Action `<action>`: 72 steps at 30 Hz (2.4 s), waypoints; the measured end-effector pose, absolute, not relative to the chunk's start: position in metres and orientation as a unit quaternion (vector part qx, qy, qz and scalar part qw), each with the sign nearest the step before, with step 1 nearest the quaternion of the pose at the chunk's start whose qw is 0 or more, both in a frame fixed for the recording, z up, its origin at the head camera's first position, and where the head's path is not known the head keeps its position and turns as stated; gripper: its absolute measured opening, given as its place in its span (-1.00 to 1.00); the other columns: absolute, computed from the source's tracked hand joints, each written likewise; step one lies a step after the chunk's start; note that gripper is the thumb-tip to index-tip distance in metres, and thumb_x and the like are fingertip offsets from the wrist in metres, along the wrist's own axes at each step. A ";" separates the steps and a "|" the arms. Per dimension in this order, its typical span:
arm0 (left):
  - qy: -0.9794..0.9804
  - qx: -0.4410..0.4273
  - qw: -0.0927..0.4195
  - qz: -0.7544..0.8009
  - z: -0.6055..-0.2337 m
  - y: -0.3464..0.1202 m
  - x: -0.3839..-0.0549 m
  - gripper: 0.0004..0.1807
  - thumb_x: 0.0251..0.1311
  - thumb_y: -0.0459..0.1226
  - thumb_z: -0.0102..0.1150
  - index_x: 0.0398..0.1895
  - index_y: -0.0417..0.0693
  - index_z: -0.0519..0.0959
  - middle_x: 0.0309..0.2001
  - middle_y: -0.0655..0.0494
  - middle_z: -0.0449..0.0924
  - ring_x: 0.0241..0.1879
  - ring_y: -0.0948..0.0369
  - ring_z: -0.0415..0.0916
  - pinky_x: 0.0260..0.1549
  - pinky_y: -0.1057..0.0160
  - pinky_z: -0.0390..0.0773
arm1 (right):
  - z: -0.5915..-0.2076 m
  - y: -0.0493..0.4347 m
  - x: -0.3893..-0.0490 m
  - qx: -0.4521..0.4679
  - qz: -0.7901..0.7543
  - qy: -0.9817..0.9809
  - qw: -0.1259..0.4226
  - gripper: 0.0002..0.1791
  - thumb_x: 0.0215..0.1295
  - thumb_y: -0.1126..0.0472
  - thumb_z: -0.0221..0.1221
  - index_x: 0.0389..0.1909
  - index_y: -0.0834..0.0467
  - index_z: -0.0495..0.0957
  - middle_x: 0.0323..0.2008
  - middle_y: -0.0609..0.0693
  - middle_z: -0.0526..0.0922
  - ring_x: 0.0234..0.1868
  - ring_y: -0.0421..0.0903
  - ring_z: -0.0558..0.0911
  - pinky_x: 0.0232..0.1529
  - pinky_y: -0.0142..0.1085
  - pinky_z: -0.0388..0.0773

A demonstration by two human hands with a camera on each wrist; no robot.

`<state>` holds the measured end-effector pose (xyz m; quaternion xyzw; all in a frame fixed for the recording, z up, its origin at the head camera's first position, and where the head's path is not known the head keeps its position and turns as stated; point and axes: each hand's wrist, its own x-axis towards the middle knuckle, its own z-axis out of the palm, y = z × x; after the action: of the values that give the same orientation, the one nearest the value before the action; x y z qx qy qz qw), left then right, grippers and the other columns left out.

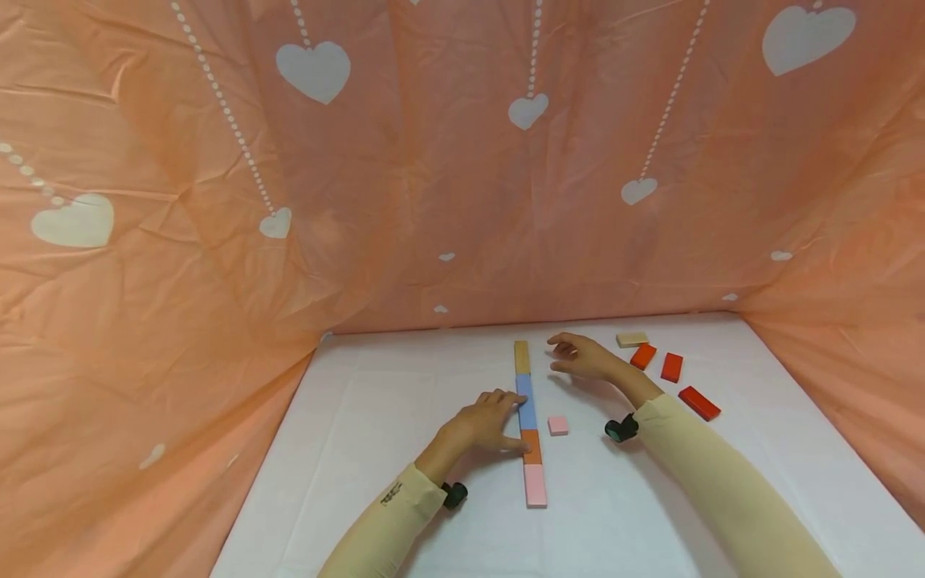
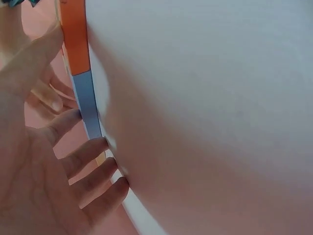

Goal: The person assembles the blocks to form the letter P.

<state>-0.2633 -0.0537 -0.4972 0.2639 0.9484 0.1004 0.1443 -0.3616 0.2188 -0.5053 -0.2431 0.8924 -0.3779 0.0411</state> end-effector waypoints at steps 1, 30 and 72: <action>0.949 0.264 0.144 0.099 -0.497 -0.054 -0.263 0.02 0.23 0.29 0.43 0.66 0.17 0.26 0.54 -0.02 0.33 0.51 -0.01 0.30 0.31 -0.10 0.55 | -0.506 0.222 -0.360 -0.238 -0.379 0.893 0.038 -0.47 0.45 0.24 0.37 0.33 0.39 0.52 0.15 0.34 0.66 0.20 0.31 0.62 0.31 0.22 0.53; 0.943 0.278 0.149 0.109 -0.501 -0.055 -0.265 0.00 0.26 0.25 0.43 0.66 0.12 0.25 0.52 -0.05 0.33 0.50 -0.03 0.29 0.34 -0.09 0.53 | -0.506 0.328 -0.354 -0.055 -0.335 0.939 -0.059 -0.48 0.46 0.15 0.34 0.30 0.34 0.54 0.37 0.49 0.43 0.39 0.55 0.25 0.30 0.46 0.10; 0.944 0.270 0.156 0.106 -0.501 -0.054 -0.265 0.02 0.24 0.25 0.45 0.67 0.16 0.24 0.53 -0.01 0.32 0.50 0.00 0.28 0.36 -0.06 0.51 | -0.509 0.271 -0.365 -0.047 -0.367 0.929 0.016 -0.61 0.55 0.15 0.28 0.28 0.19 0.54 0.30 0.32 0.43 0.30 0.36 0.33 0.30 0.29 0.34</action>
<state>-0.2651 -0.0541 -0.5009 0.2699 0.9443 0.1058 0.1556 -0.3650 0.2707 -0.5092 -0.0466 0.9287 -0.3674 0.0160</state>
